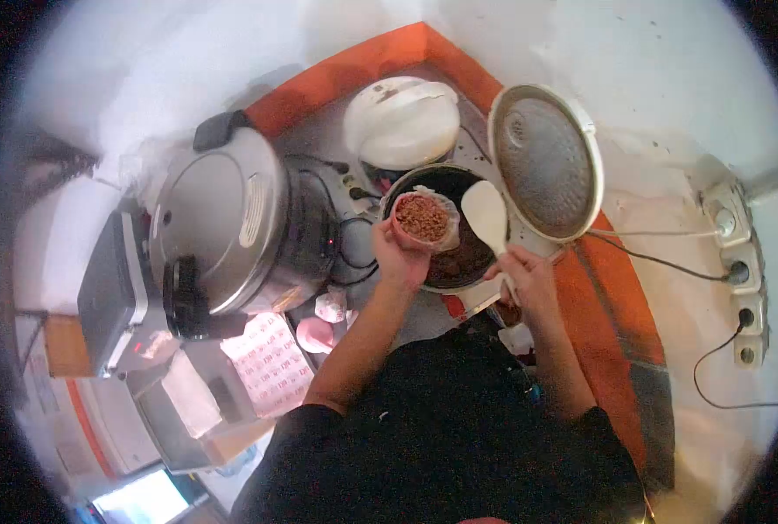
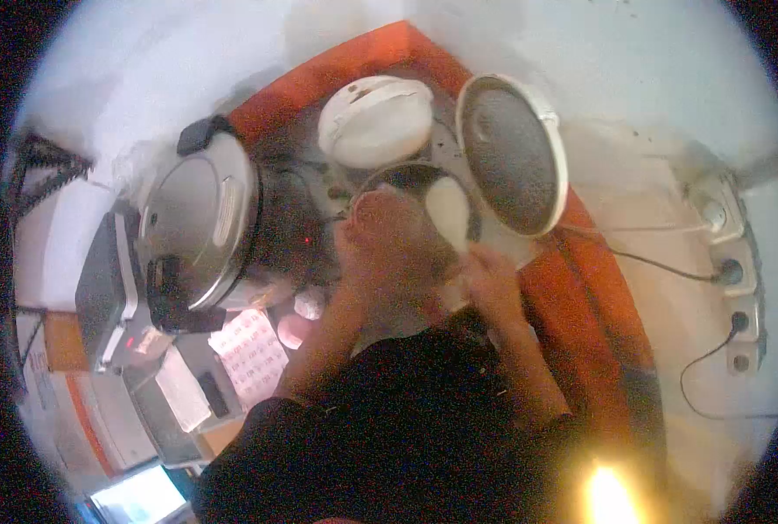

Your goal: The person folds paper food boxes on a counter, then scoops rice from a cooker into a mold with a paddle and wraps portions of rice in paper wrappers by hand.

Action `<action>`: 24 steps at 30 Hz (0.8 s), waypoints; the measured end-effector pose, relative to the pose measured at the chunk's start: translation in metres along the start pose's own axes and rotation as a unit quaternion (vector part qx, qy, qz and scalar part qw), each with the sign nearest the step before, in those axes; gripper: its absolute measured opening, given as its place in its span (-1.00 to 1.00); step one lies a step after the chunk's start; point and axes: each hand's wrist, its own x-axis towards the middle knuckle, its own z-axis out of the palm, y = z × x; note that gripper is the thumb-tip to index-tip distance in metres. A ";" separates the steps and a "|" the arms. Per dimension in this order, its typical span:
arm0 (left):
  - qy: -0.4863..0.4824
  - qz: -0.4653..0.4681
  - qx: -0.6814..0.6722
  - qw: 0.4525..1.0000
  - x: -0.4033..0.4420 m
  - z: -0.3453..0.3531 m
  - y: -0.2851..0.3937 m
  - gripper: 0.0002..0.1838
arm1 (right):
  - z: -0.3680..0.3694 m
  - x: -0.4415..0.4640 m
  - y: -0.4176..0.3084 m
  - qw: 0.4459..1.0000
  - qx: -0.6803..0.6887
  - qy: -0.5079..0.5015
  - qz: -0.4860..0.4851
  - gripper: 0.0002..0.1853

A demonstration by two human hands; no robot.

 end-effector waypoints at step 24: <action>0.295 0.124 0.862 0.394 -0.311 -0.316 0.195 -0.06 | 0.245 -0.037 -0.003 0.989 0.019 -0.023 -0.145 -0.74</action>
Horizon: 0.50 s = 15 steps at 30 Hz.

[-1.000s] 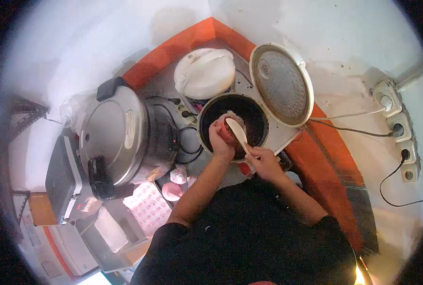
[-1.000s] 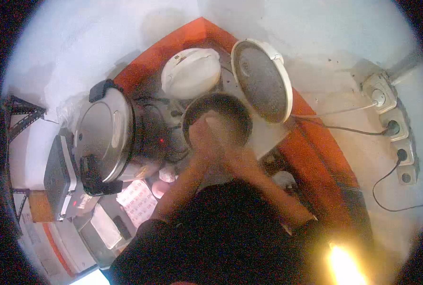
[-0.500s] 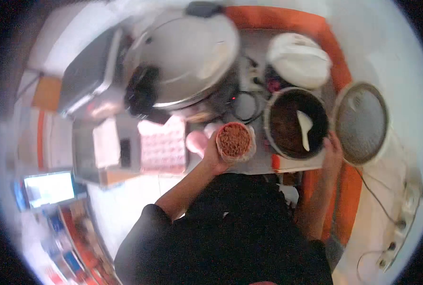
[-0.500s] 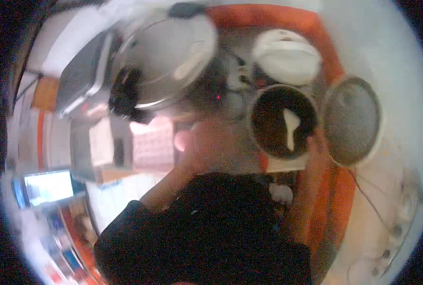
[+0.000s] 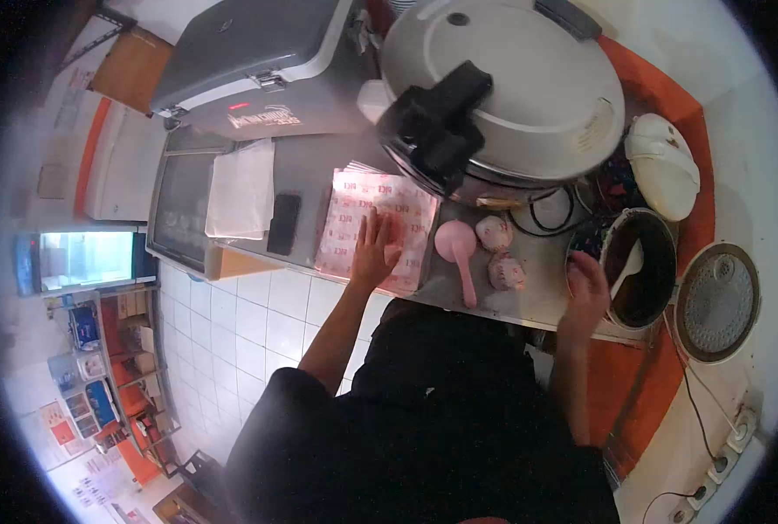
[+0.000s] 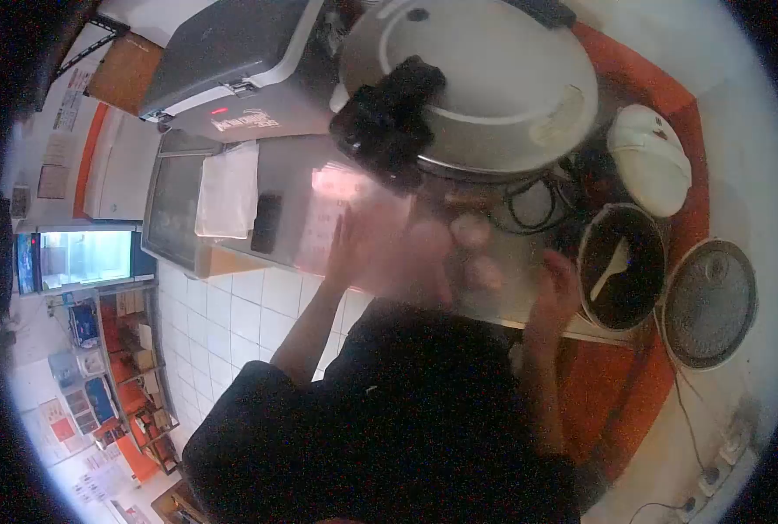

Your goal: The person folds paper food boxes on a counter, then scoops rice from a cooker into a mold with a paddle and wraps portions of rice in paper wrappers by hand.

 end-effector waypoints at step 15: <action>-0.134 -0.004 -0.052 0.990 -0.020 -0.022 -0.102 0.41 | 0.326 -0.070 0.125 0.792 -0.466 -0.327 -0.223 -0.34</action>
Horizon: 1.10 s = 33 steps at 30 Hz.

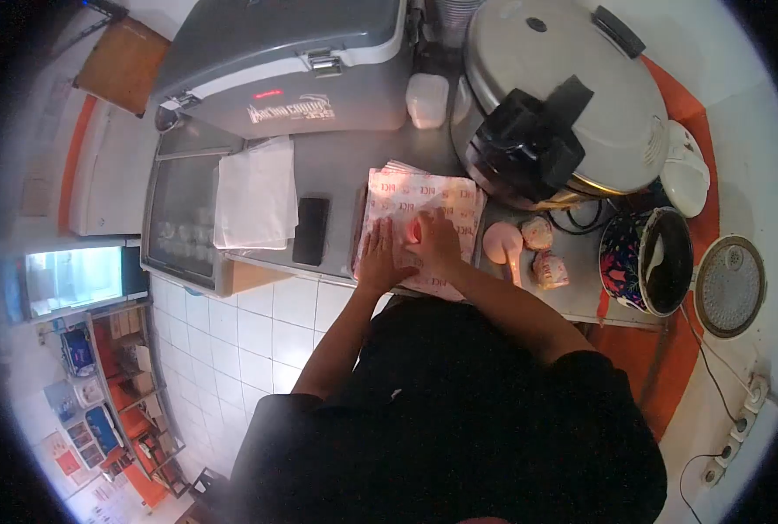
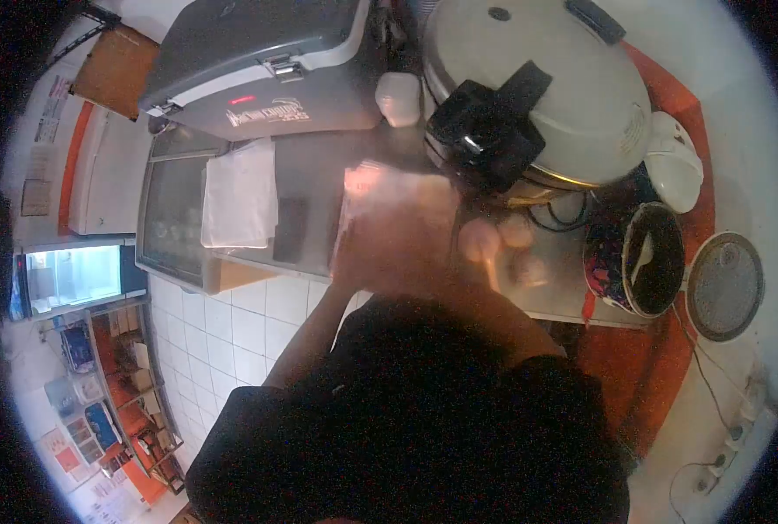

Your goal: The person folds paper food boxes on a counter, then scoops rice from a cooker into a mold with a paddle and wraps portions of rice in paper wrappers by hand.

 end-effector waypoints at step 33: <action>0.025 0.129 0.083 0.988 0.147 -0.041 0.009 -0.61 | -0.087 -0.186 0.328 0.868 0.256 0.306 0.296 -0.27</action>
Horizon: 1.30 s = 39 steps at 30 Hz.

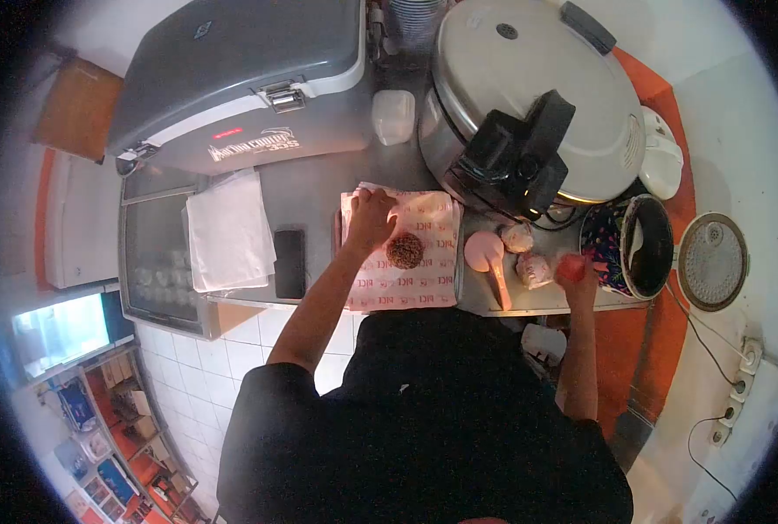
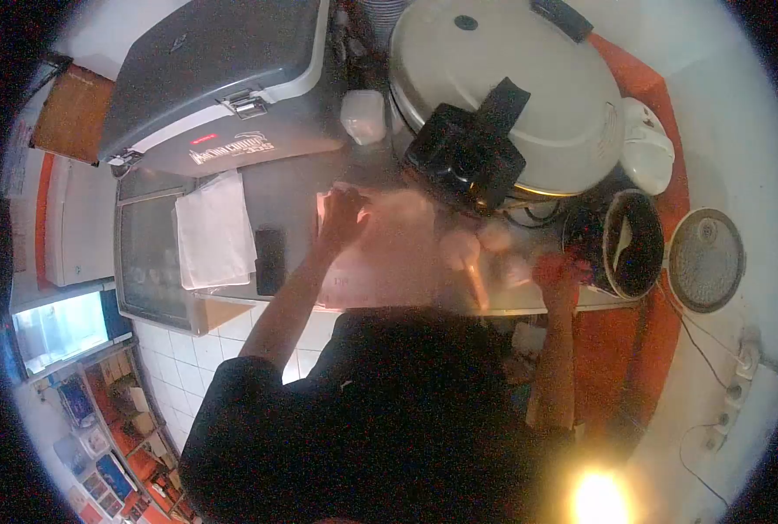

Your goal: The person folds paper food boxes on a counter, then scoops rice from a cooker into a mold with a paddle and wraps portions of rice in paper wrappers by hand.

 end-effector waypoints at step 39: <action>-0.259 -0.276 -0.510 0.772 -0.170 0.030 -0.020 -0.67 | 0.239 -0.120 -0.167 0.816 -0.120 -0.387 -0.413 -0.32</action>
